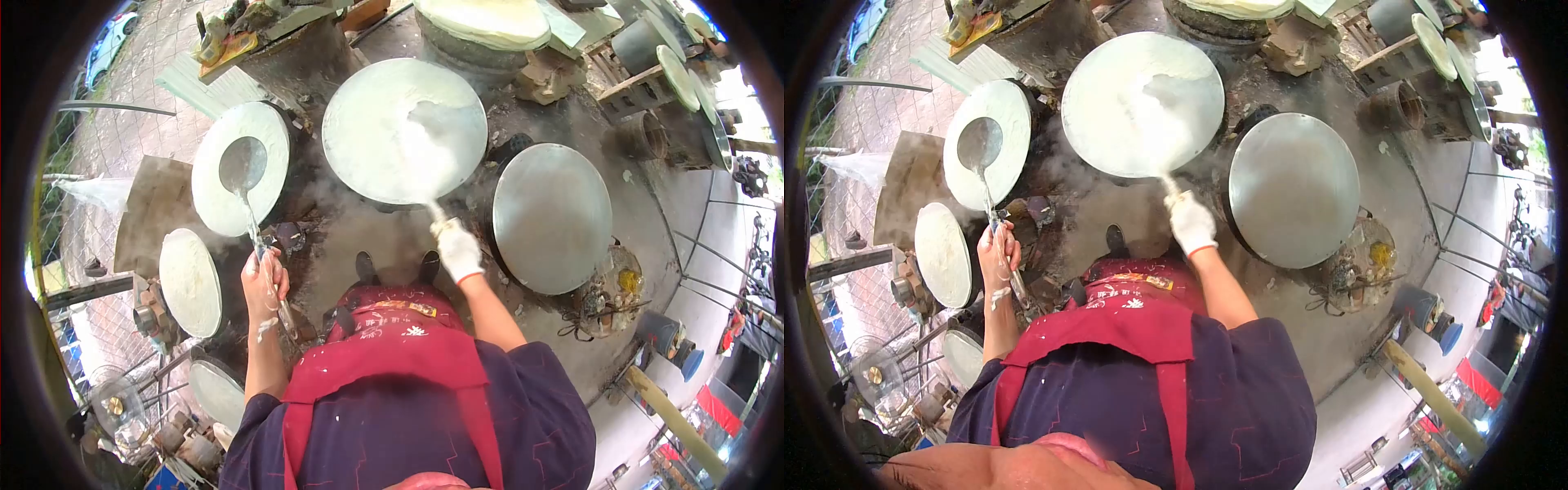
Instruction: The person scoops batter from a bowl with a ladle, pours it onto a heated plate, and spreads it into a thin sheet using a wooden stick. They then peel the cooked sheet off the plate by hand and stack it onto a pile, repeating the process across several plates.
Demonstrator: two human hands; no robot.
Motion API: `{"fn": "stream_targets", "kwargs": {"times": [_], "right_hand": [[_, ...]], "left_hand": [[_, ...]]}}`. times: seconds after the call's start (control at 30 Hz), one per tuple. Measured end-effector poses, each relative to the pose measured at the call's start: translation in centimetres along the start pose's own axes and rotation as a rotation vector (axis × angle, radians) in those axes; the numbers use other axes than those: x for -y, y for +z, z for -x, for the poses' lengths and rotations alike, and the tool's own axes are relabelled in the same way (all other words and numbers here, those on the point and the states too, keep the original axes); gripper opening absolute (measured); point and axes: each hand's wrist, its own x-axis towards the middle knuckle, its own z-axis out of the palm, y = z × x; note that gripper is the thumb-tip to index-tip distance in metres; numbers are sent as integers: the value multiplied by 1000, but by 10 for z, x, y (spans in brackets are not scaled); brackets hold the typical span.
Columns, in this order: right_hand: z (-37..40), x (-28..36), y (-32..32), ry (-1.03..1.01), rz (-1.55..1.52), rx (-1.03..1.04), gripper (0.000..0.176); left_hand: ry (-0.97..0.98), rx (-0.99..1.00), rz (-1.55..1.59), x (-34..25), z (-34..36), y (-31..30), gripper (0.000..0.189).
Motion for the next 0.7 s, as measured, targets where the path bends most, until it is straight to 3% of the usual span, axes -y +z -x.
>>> {"fn": "stream_targets", "kwargs": {"times": [0.13,0.23,0.27,0.3,0.37,0.47,0.53,0.63,0.7], "right_hand": [[-58,-23,-38,-84,-37,-187,46],[-46,-19,-25,-121,-131,-149,43],[-41,-44,3,-370,-227,-142,47],[-13,-34,-7,-182,-53,-38,53],[-22,-48,5,-16,17,-54,58],[-61,-20,-47,-26,-50,-145,62],[-112,-7,-58,35,66,-229,63],[-195,6,-83,-20,244,-344,50],[-229,29,-100,-49,185,-375,46]], "left_hand": [[10,-7,-7,4,4,11,27],[-2,0,-30,1,2,21,25],[-8,2,-33,0,1,24,25],[-7,7,-33,-1,0,27,25],[-9,16,-37,-1,-3,31,25],[6,8,-54,0,-6,34,27],[29,2,-30,1,-7,33,28],[44,-55,-58,0,0,34,26],[26,-85,-57,-1,3,31,25]]}}
